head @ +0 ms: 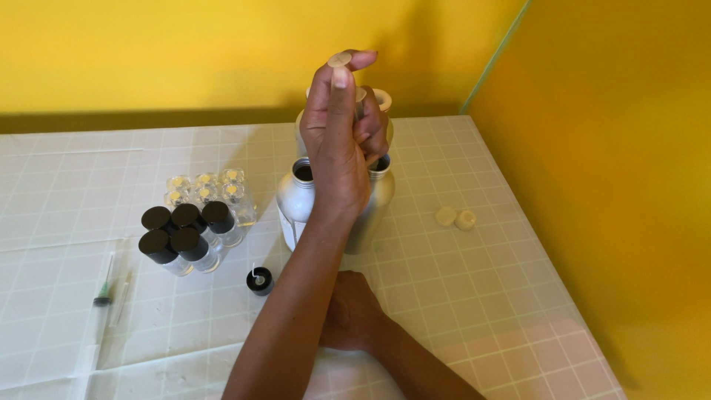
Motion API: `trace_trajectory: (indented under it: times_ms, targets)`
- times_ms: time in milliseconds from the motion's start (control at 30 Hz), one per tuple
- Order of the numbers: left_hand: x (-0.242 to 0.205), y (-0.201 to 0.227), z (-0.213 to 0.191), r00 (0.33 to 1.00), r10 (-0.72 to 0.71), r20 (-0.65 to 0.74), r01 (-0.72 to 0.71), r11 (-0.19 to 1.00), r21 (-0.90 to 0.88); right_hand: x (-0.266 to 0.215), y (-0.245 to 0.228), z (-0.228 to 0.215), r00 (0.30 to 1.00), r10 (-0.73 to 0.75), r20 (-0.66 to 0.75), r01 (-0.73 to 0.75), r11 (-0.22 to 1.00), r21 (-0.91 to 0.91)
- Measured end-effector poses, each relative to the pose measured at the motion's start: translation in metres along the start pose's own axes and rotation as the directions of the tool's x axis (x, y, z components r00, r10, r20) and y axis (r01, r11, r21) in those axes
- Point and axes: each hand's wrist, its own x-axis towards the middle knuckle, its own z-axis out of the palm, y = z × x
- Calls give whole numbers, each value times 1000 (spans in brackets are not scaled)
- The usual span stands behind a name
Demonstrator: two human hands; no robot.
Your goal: Filling small glass vials with fragrance liquid from large aluminum bottles using a syringe.
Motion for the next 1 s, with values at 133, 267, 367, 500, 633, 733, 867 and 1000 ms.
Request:
trace_trajectory:
  times_ms: [133,267,367,500,633,733,867,1000]
  targets:
    - [0,-1,-2,1000,5,20,-4,1000,-15,-1,2,3,996,-46,-71,50,997,56]
    - [0,1,-1,1000,8,28,-8,1000,2,-1,0,2,997,-47,-65,50,997,51]
    - [0,0,-2,998,22,54,-22,1000,-3,-2,-1,0,994,-56,-89,65,993,98]
    - [-1,-2,-3,997,49,53,-52,997,51,-2,3,3,991,-94,-94,101,993,68]
    - [-1,0,-2,997,39,64,-39,999,4,-3,2,1,990,-85,-109,102,982,161]
    - [-1,0,-1,996,45,72,-45,999,-2,-3,-1,0,993,-54,-101,71,983,169]
    - [-1,1,-2,997,30,65,-30,1000,2,-2,1,1,988,-104,-111,117,986,120]
    - [-1,0,-3,997,32,71,-31,999,-21,-1,5,5,992,-83,-100,91,992,82]
